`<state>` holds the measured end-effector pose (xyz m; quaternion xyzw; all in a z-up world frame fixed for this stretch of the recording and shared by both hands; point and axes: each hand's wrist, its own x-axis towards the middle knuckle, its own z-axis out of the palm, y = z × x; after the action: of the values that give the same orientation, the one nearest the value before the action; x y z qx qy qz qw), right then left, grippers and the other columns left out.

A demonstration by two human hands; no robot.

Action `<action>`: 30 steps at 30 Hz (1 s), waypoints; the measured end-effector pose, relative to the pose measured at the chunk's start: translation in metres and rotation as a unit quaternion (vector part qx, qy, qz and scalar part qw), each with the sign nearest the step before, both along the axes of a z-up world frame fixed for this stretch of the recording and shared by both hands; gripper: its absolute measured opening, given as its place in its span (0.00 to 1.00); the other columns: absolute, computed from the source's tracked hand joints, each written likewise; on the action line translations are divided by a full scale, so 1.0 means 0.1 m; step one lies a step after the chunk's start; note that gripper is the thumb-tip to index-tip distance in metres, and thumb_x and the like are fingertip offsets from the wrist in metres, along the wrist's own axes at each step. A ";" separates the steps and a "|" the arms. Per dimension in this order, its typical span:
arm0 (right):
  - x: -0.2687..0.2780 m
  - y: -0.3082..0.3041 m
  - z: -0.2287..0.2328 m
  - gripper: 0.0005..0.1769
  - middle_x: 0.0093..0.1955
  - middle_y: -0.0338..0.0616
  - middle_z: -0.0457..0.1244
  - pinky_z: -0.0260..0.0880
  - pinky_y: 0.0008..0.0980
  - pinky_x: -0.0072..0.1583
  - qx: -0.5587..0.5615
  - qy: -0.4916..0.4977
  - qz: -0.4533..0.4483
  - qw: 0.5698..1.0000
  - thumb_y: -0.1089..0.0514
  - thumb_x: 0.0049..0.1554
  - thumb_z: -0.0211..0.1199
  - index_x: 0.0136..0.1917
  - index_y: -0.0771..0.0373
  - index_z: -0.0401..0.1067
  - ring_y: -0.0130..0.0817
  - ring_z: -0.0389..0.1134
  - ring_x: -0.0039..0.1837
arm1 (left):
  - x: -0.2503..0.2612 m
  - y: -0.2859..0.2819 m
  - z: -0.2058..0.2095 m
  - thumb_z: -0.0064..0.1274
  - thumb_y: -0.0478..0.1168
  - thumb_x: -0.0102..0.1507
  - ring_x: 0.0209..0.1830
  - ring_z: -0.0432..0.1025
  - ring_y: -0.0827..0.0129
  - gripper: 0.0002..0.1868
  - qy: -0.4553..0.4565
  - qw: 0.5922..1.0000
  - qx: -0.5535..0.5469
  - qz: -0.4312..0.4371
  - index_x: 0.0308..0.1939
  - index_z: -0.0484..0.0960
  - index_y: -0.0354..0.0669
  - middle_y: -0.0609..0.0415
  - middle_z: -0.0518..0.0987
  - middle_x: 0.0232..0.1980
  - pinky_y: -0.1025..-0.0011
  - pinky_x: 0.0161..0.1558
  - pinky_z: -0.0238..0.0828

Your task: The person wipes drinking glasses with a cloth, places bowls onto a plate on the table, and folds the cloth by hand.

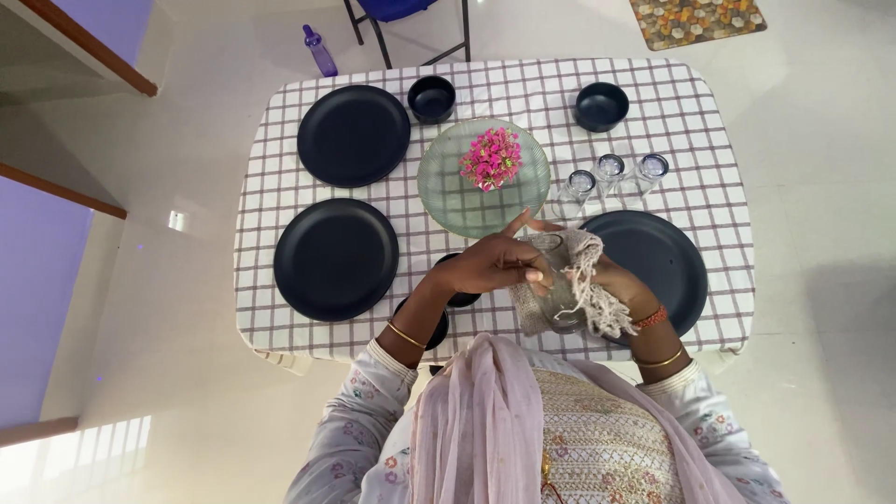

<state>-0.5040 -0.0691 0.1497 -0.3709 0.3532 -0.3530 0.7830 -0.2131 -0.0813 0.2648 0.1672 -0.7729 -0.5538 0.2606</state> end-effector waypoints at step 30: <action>0.92 0.41 -0.09 0.17 0.56 0.41 0.67 0.75 0.31 0.53 -0.065 -0.075 -0.283 0.954 0.59 0.64 0.52 0.66 0.63 0.65 0.28 0.71 0.53 | -0.73 0.36 -0.47 0.71 0.34 0.56 0.58 0.73 0.74 0.35 0.405 0.792 0.292 0.351 0.61 0.66 0.35 0.61 0.69 0.71 0.72 0.59 0.76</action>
<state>-0.4121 -0.0277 0.1402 -0.2783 0.3603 -0.6087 0.6498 -0.2861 -0.0453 0.2181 0.2556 -0.2860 -0.6410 0.6648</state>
